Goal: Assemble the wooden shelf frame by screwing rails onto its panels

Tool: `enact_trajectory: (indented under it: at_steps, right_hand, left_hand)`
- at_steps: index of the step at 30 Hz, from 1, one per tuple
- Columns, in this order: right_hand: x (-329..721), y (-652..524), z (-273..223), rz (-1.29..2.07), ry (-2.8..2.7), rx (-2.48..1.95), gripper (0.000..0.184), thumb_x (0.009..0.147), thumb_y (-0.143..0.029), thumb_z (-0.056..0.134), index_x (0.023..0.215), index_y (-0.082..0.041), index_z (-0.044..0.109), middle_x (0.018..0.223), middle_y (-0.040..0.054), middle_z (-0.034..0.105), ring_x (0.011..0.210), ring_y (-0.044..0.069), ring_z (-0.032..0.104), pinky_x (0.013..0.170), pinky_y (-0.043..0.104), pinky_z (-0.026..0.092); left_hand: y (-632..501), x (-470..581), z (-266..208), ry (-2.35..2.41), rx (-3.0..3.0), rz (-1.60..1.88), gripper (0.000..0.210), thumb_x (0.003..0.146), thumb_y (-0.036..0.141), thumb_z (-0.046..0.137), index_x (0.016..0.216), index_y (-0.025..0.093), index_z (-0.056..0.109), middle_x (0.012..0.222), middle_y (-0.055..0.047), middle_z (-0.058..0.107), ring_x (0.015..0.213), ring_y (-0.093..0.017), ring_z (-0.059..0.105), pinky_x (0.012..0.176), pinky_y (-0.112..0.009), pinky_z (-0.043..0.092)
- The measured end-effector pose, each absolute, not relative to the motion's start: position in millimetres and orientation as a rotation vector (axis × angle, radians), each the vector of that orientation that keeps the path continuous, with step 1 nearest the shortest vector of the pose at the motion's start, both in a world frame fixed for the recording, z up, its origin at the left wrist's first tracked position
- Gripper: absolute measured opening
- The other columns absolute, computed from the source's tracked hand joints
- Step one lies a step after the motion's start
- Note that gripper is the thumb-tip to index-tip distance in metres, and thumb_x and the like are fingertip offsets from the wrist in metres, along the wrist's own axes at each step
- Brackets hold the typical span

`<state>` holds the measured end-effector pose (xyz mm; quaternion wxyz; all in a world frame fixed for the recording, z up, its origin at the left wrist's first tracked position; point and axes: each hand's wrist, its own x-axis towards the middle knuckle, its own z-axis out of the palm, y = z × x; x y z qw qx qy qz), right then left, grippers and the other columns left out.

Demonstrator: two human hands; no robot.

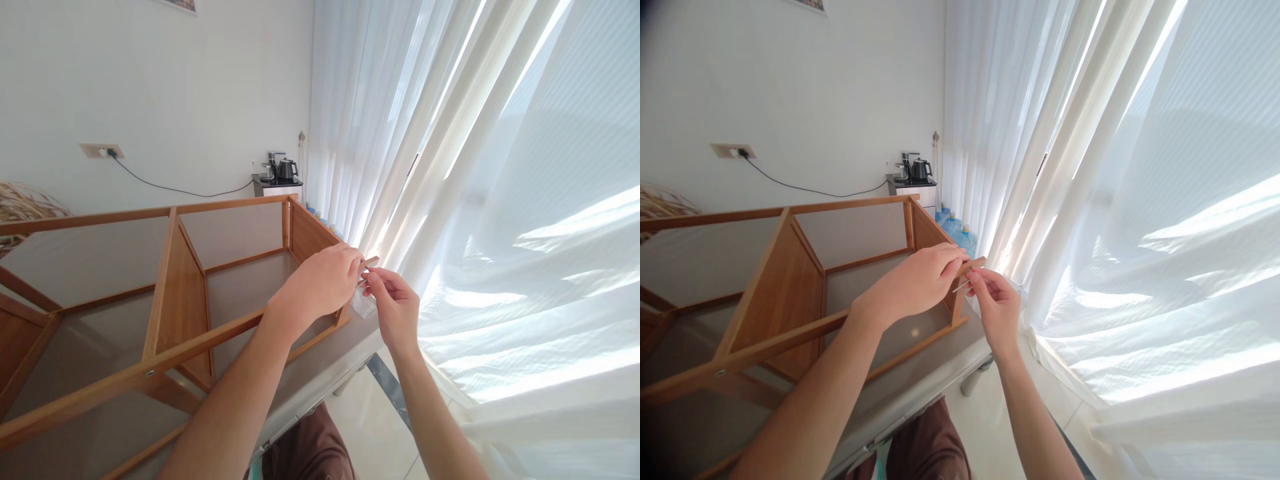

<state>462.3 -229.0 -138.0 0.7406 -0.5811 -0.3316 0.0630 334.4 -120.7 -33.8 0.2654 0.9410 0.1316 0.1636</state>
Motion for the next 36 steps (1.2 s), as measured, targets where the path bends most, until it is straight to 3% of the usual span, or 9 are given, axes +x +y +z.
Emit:
enact_trajectory:
  at_steps: [3, 9, 12, 18, 23, 26, 30, 34, 36]
  right_hand:
    - [467, -230, -136, 0.25, -0.729, -1.23, 0.025, 0.086, -0.044, 0.075, 0.098, -0.022, 0.077, 0.094, 0.0048, 0.077, 0.077, 0.016, 0.069, 0.074, 0.033, 0.059]
    - [470, -233, -137, 0.399, -0.732, -1.138, 0.027, 0.082, -0.039, 0.078, 0.105, -0.025, 0.077, 0.098, 0.0045, 0.078, 0.093, 0.021, 0.073, 0.079, 0.036, 0.061]
    - [467, -234, -136, 0.3, -0.742, -1.21, 0.03, 0.08, -0.038, 0.081, 0.106, -0.025, 0.077, 0.098, 0.0043, 0.078, 0.09, 0.021, 0.074, 0.078, 0.035, 0.062]
    - [468, -231, -126, 0.069, -0.706, -1.371, 0.026, 0.085, -0.046, 0.075, 0.089, -0.02, 0.076, 0.076, 0.0028, 0.074, 0.065, 0.015, 0.067, 0.064, 0.03, 0.056]
    - [480, -225, -126, 0.16, -0.712, -1.272, 0.03, 0.088, -0.05, 0.071, 0.088, -0.02, 0.075, 0.075, 0.0024, 0.069, 0.066, 0.014, 0.062, 0.062, 0.028, 0.052]
    - [481, -225, -127, 0.221, -0.7, -1.205, 0.029, 0.086, -0.048, 0.073, 0.099, -0.022, 0.071, 0.074, -0.0003, 0.068, 0.066, 0.013, 0.062, 0.064, 0.028, 0.053]
    - [478, -226, -129, 0.238, -0.647, -1.174, 0.047, 0.083, -0.045, 0.078, 0.122, -0.028, 0.058, 0.073, -0.0045, 0.069, 0.066, 0.014, 0.065, 0.067, 0.029, 0.054]
    - [477, -226, -138, 0.219, -0.611, -1.166, 0.033, 0.083, -0.047, 0.078, 0.099, -0.023, 0.062, 0.08, 0.0004, 0.073, 0.073, 0.016, 0.07, 0.069, 0.029, 0.055]
    - [478, -227, -145, 0.237, -0.605, -1.15, 0.032, 0.083, -0.047, 0.078, 0.097, -0.022, 0.064, 0.087, 0.0027, 0.075, 0.078, 0.017, 0.072, 0.071, 0.029, 0.056]
  left_hand:
    - [-121, 335, -32, 0.386, 2.534, 0.437, 0.036, 0.101, 0.025, 0.03, 0.089, 0.022, 0.064, 0.1, -0.005, 0.069, 0.086, -0.02, 0.065, 0.074, -0.033, 0.048]
    - [-120, 336, -33, 0.368, 2.487, 0.452, 0.033, 0.097, 0.02, 0.036, 0.108, 0.024, 0.068, 0.117, -0.004, 0.07, 0.1, -0.021, 0.067, 0.088, -0.033, 0.05]
    - [-120, 336, -33, 0.38, 2.477, 0.445, 0.035, 0.097, 0.02, 0.036, 0.112, 0.023, 0.068, 0.123, -0.005, 0.069, 0.106, -0.022, 0.066, 0.091, -0.033, 0.05]
    - [-120, 335, -34, 0.375, 2.467, 0.463, 0.038, 0.102, 0.03, 0.032, 0.11, 0.024, 0.069, 0.123, -0.005, 0.069, 0.108, -0.022, 0.066, 0.093, -0.033, 0.051]
    - [-118, 334, -39, 0.347, 2.505, 0.492, 0.031, 0.101, 0.034, 0.041, 0.114, 0.026, 0.067, 0.121, -0.004, 0.069, 0.106, -0.022, 0.066, 0.092, -0.032, 0.052]
    - [-118, 334, -41, 0.335, 2.529, 0.491, 0.03, 0.1, 0.03, 0.044, 0.121, 0.026, 0.064, 0.124, -0.004, 0.067, 0.109, -0.021, 0.066, 0.096, -0.033, 0.051]
    - [-117, 334, -41, 0.349, 2.558, 0.478, 0.031, 0.1, 0.028, 0.043, 0.123, 0.027, 0.063, 0.125, -0.004, 0.067, 0.111, -0.022, 0.066, 0.099, -0.034, 0.051]
    - [-118, 335, -41, 0.379, 2.56, 0.463, 0.031, 0.099, 0.028, 0.044, 0.124, 0.027, 0.062, 0.127, -0.003, 0.067, 0.111, -0.022, 0.066, 0.101, -0.036, 0.051]
    - [-118, 335, -42, 0.37, 2.561, 0.467, 0.031, 0.099, 0.027, 0.045, 0.124, 0.027, 0.062, 0.128, -0.003, 0.066, 0.112, -0.022, 0.065, 0.101, -0.036, 0.05]
